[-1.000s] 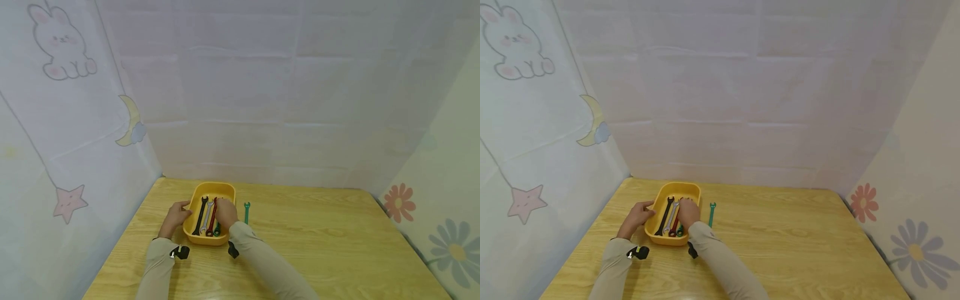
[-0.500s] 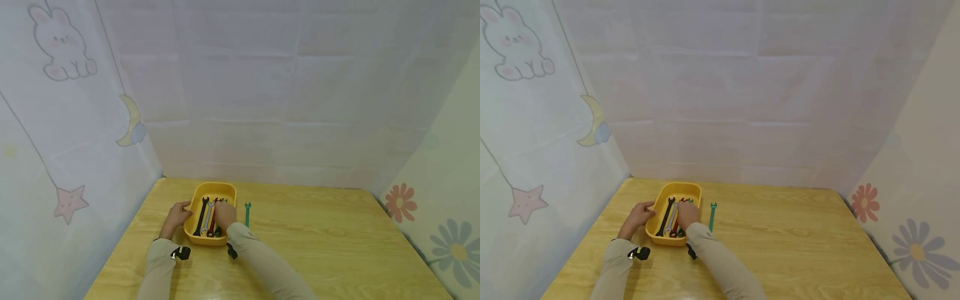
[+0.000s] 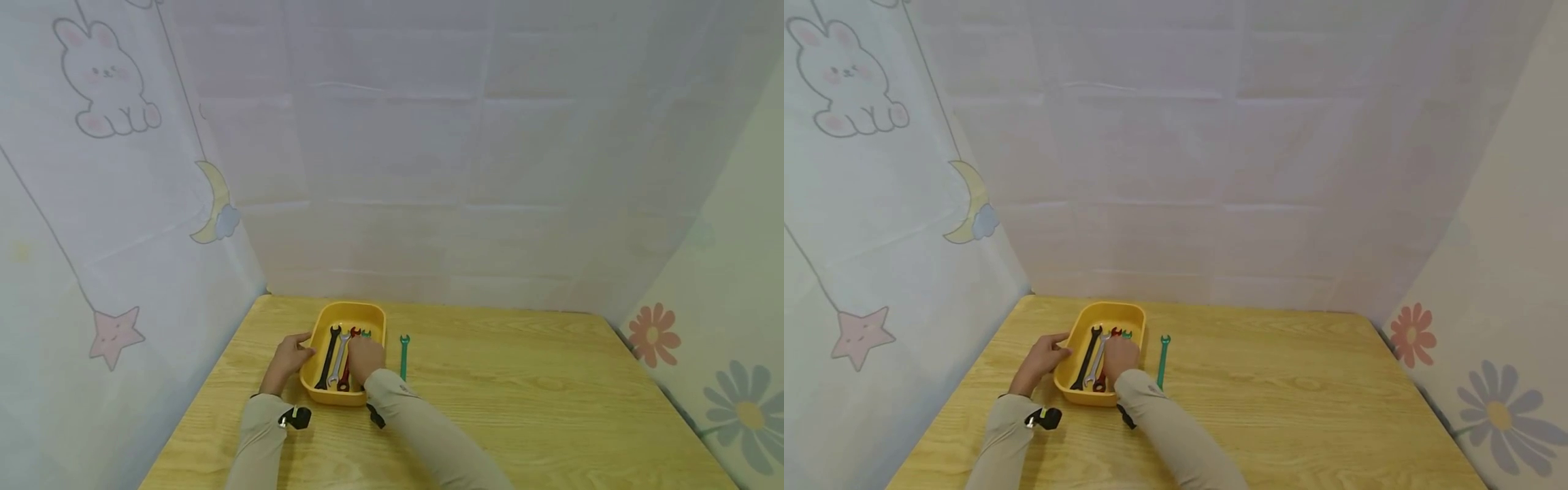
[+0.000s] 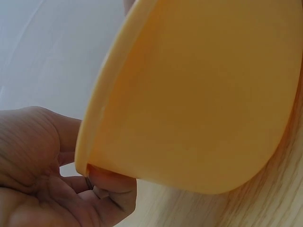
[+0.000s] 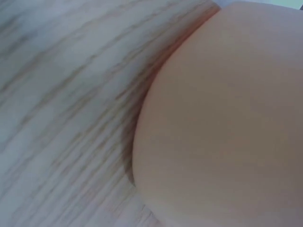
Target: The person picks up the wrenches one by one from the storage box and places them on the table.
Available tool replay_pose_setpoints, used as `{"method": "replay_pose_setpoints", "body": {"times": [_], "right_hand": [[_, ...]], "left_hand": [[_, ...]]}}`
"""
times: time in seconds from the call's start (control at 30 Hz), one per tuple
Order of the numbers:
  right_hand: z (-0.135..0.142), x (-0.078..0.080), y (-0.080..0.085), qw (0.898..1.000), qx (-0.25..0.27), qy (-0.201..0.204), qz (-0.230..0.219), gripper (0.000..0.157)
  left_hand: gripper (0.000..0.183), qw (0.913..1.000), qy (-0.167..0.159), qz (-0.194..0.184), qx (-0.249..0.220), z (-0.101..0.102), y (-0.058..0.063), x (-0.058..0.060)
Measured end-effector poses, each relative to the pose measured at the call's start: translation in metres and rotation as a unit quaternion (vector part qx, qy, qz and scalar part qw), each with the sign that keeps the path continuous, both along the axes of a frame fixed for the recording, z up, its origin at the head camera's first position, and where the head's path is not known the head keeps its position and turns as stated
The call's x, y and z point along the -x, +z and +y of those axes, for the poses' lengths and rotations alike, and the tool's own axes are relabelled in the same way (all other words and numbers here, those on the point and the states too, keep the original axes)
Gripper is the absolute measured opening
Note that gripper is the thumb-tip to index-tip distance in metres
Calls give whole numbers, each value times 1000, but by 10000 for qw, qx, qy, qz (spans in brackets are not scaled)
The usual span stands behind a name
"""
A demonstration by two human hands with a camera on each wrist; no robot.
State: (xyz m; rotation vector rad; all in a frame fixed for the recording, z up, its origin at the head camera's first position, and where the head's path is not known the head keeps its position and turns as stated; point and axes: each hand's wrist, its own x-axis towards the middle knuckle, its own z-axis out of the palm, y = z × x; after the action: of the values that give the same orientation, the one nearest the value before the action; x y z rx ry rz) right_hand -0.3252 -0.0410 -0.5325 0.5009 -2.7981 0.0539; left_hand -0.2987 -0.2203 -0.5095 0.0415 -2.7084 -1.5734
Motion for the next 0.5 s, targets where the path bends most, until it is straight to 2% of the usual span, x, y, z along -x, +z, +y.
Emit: {"method": "replay_pose_setpoints", "body": {"times": [0.23,0.4,0.5], "right_hand": [[-4,1,-1,9988,-244,-326,-255,31],[-4,1,2,9980,-280,-292,-494,35],[-4,1,4,9976,-253,-292,-576,33]], "left_hand": [[48,10000,9,21,40,0,-1,-1],[48,10000,-2,45,40,1,-1,0],[48,10000,23,31,56,1,-1,1]]}}
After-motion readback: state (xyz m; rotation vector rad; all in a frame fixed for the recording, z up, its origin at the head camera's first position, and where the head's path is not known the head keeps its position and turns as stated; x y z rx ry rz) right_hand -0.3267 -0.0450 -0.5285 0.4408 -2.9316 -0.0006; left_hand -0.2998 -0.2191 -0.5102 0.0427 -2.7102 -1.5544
